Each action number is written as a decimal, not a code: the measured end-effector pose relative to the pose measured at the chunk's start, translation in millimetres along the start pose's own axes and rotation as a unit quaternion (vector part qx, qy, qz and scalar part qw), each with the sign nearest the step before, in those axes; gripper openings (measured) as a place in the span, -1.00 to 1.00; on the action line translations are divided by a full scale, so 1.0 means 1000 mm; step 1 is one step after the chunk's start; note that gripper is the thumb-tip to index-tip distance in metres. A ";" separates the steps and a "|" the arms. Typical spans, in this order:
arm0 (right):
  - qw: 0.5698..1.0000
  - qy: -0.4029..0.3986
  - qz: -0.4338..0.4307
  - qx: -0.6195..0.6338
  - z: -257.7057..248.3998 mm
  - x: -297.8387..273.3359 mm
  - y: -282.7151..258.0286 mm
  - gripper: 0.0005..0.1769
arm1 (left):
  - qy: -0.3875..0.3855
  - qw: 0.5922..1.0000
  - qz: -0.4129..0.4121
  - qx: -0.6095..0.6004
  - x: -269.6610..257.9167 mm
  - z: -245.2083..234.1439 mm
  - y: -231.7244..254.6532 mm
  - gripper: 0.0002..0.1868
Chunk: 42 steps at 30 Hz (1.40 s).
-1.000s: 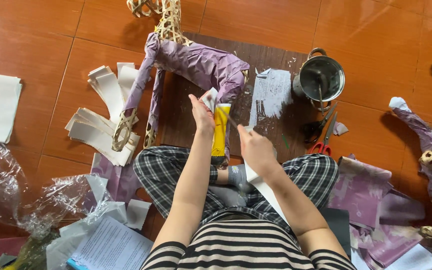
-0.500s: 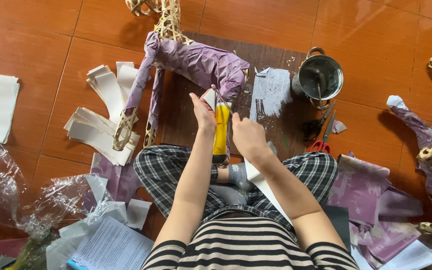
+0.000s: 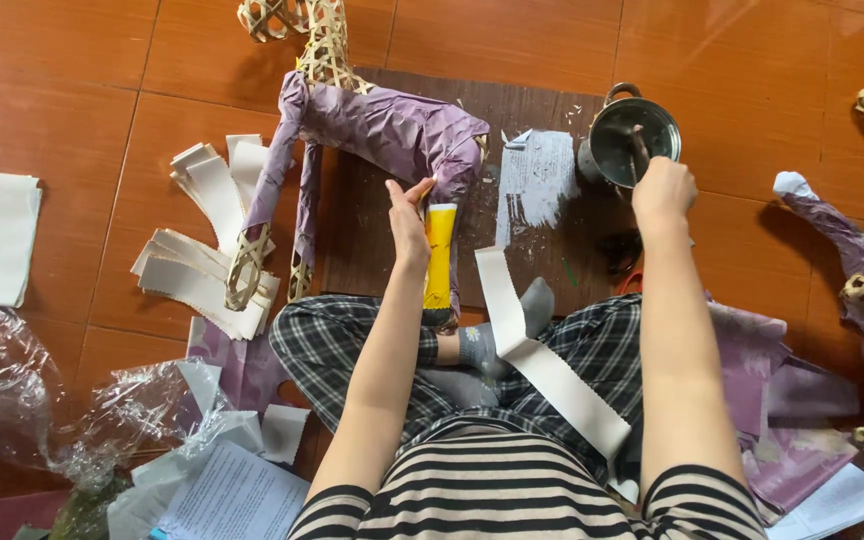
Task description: Decorating a paper-mache giraffe sculpture by applying yellow tape and black paper to its legs
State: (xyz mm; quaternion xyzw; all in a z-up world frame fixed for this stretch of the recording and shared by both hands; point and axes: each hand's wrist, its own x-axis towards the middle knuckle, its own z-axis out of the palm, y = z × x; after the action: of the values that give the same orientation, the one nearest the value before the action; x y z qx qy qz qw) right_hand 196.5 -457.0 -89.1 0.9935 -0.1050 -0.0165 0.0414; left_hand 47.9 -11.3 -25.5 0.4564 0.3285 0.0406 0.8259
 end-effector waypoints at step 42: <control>0.887 -0.003 -0.152 0.436 -0.017 -0.148 -0.315 -0.65 | -0.123 0.969 -0.025 0.211 -0.043 -0.027 -0.017 -0.20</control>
State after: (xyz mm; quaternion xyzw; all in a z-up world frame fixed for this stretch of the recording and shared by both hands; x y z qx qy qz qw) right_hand 117.7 -117.2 -95.4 0.9151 0.0508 0.0219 -0.3995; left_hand -5.0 -17.4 -27.4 0.6133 0.2369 -0.1069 0.7459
